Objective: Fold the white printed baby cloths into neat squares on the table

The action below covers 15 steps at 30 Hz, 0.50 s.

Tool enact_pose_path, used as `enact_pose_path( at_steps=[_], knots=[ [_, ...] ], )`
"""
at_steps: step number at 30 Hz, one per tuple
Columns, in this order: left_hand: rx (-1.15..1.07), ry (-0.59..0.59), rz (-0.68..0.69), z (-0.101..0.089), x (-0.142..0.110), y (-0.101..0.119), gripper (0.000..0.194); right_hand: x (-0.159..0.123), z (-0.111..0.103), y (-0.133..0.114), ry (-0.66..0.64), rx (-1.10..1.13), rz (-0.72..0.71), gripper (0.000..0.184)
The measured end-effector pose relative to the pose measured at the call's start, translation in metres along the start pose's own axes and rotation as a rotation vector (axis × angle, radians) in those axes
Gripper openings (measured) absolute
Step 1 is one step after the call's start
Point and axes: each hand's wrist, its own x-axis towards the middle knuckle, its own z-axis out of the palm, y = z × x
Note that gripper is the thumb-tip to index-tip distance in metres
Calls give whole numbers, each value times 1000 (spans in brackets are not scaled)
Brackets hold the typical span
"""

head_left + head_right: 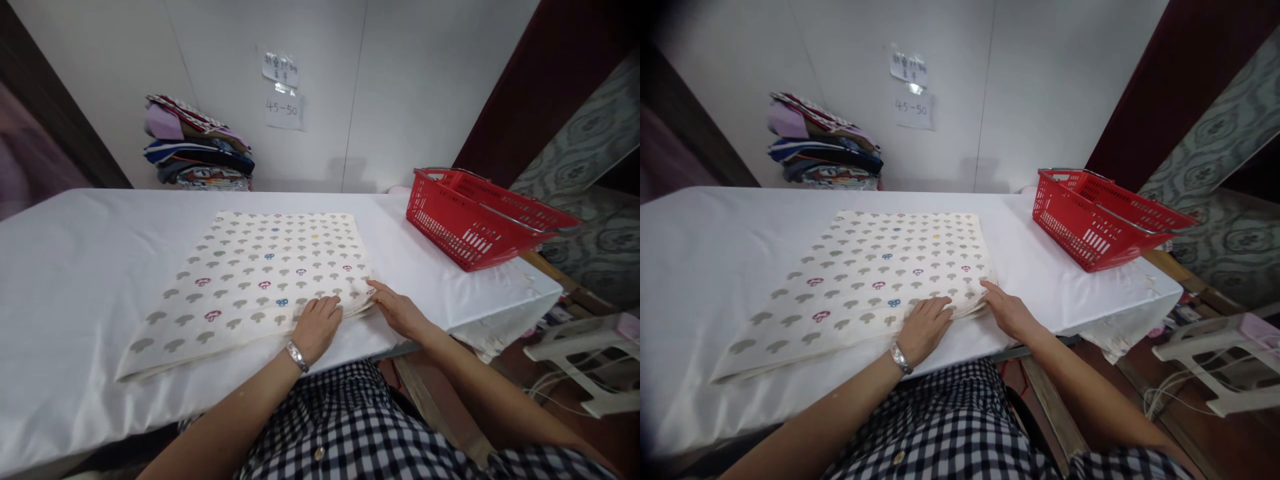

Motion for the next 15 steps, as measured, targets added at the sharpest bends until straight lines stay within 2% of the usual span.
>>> enact_pose_path(
  at_steps=[6,9,12,15],
  knots=[
    [-48,1,52,-4,-2,4,14,-1,-1,0,11,6,5,25],
    [-156,-3,-61,-6,0,5,10,-3,-1,1,5,4,24,24],
    [-253,-40,-248,-7,7,4,20,-3,0,0,-5,5,33,24],
    [-284,-124,-241,-9,14,2,13,-4,0,0,-8,11,28,24]
  ],
)
